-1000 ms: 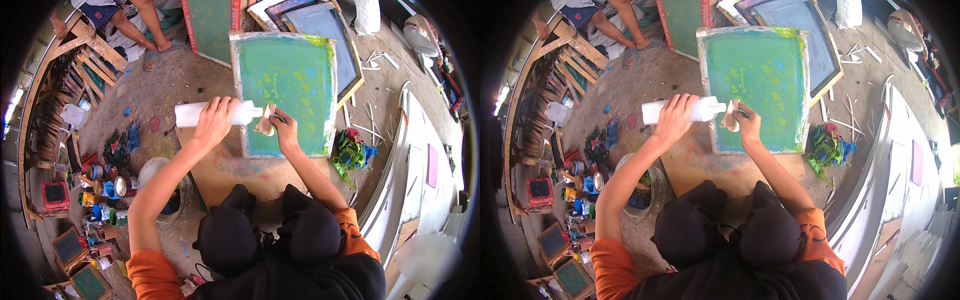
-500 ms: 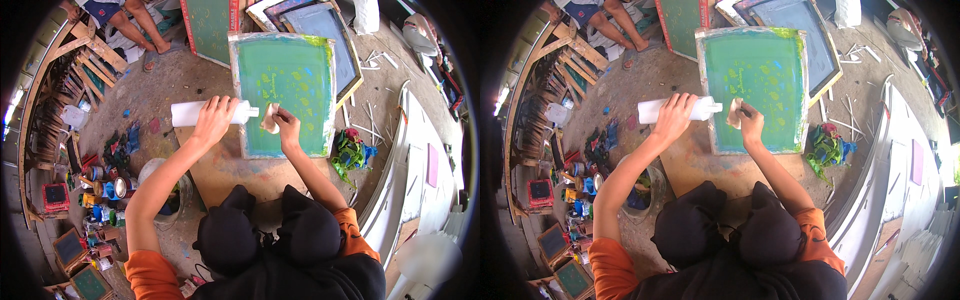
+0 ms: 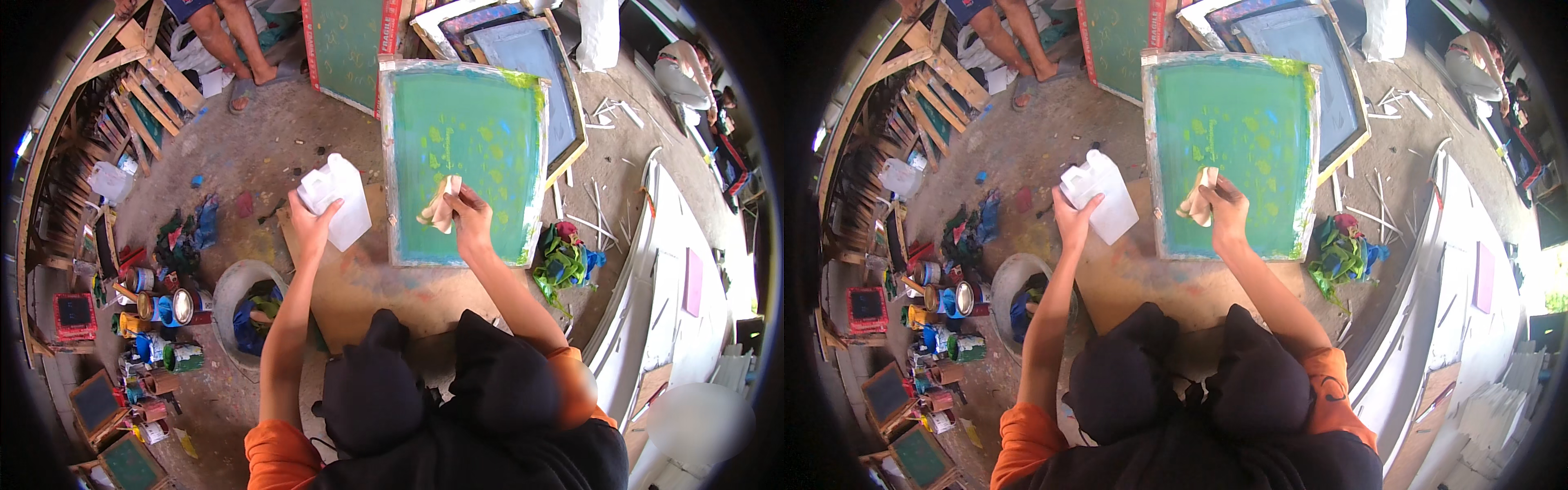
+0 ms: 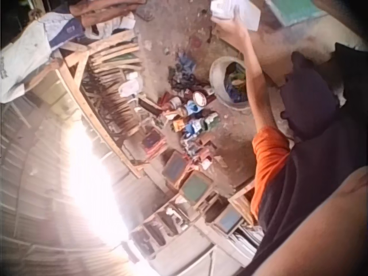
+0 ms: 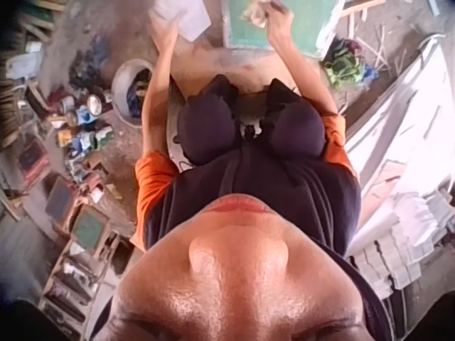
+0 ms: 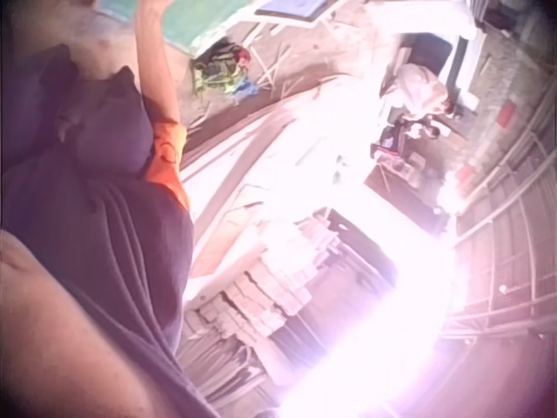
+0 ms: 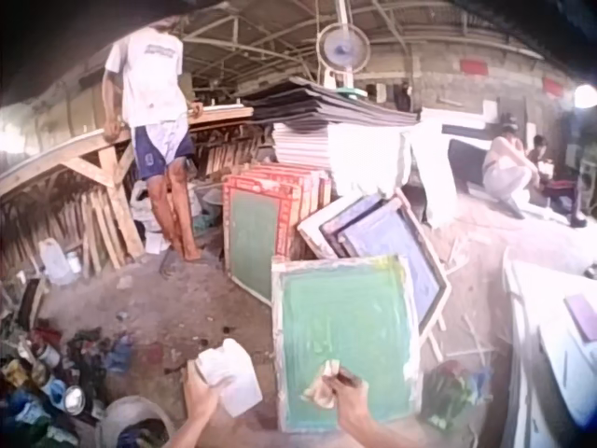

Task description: The person cleans a green chalkboard by wiping its surface with a cloth. They repeatedly pour a liquid from a white plastic bottle onto the cloth and continue wiping the board to remove residue.

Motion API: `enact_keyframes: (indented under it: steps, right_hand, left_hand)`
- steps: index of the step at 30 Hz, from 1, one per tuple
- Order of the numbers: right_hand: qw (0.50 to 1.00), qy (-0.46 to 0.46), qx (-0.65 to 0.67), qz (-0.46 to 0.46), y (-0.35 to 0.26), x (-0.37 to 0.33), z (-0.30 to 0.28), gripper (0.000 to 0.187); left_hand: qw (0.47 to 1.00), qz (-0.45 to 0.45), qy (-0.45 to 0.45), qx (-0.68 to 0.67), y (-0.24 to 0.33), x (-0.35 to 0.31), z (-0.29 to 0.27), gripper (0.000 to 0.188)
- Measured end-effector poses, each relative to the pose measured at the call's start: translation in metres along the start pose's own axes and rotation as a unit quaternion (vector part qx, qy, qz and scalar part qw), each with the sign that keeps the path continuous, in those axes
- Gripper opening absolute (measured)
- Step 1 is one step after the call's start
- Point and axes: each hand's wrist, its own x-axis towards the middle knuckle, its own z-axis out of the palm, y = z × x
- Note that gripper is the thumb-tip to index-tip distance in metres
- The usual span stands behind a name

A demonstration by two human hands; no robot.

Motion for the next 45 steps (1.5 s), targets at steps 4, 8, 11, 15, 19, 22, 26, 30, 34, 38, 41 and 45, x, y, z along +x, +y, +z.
enact_keyframes:
  steps: [4,8,11,15,19,22,26,30,34,38,41,45]
  right_hand:
    - [0.998,-0.057,-0.027,0.016,-0.012,0.009,-0.004,0.024]
    - [0.999,-0.029,-0.024,-0.014,-0.008,0.026,-0.007,0.025]
    - [0.999,-0.016,-0.043,-0.011,-0.004,0.029,-0.009,0.025]
    - [0.999,0.002,-0.051,-0.016,-0.021,0.035,-0.004,0.028]
    - [0.979,0.062,-0.136,-0.136,-0.043,0.075,0.002,0.028]
    - [0.952,0.093,-0.227,-0.183,-0.054,0.106,0.013,0.026]
    - [0.869,0.105,-0.371,-0.310,-0.062,0.128,0.032,0.019]
    - [0.750,0.062,-0.469,-0.462,-0.044,0.148,0.031,0.015]
    - [0.612,-0.016,-0.579,-0.538,-0.018,0.161,0.013,0.032]
    - [0.543,-0.033,-0.625,-0.560,0.001,0.163,0.005,0.041]
    - [0.520,-0.056,-0.653,-0.548,0.009,0.152,0.000,0.042]
    - [0.507,-0.086,-0.679,-0.524,0.018,0.136,-0.009,0.041]
  left_hand:
    - [0.999,-0.028,-0.007,-0.040,-0.048,-0.011,0.017,0.059]
    - [0.984,-0.072,0.059,-0.154,-0.080,-0.008,0.016,0.060]
    - [0.993,-0.067,0.027,-0.092,-0.085,-0.008,0.006,0.064]
    - [0.995,0.014,0.092,0.037,-0.052,-0.020,0.005,0.063]
    - [0.969,0.192,0.097,0.122,0.008,-0.017,0.016,0.056]
    - [0.974,0.222,-0.019,0.039,0.013,-0.009,0.043,0.050]
    - [0.981,0.173,-0.077,0.035,-0.004,0.000,0.099,0.047]
    - [0.997,0.070,-0.028,0.004,-0.039,0.004,0.132,0.056]
    - [0.983,-0.036,-0.078,-0.162,-0.053,-0.003,0.151,0.061]
    - [0.988,-0.047,-0.086,-0.116,-0.062,-0.008,0.157,0.060]
    - [0.988,-0.051,-0.080,-0.123,-0.065,-0.011,0.158,0.059]
    - [0.986,-0.051,-0.080,-0.137,-0.062,-0.010,0.158,0.059]
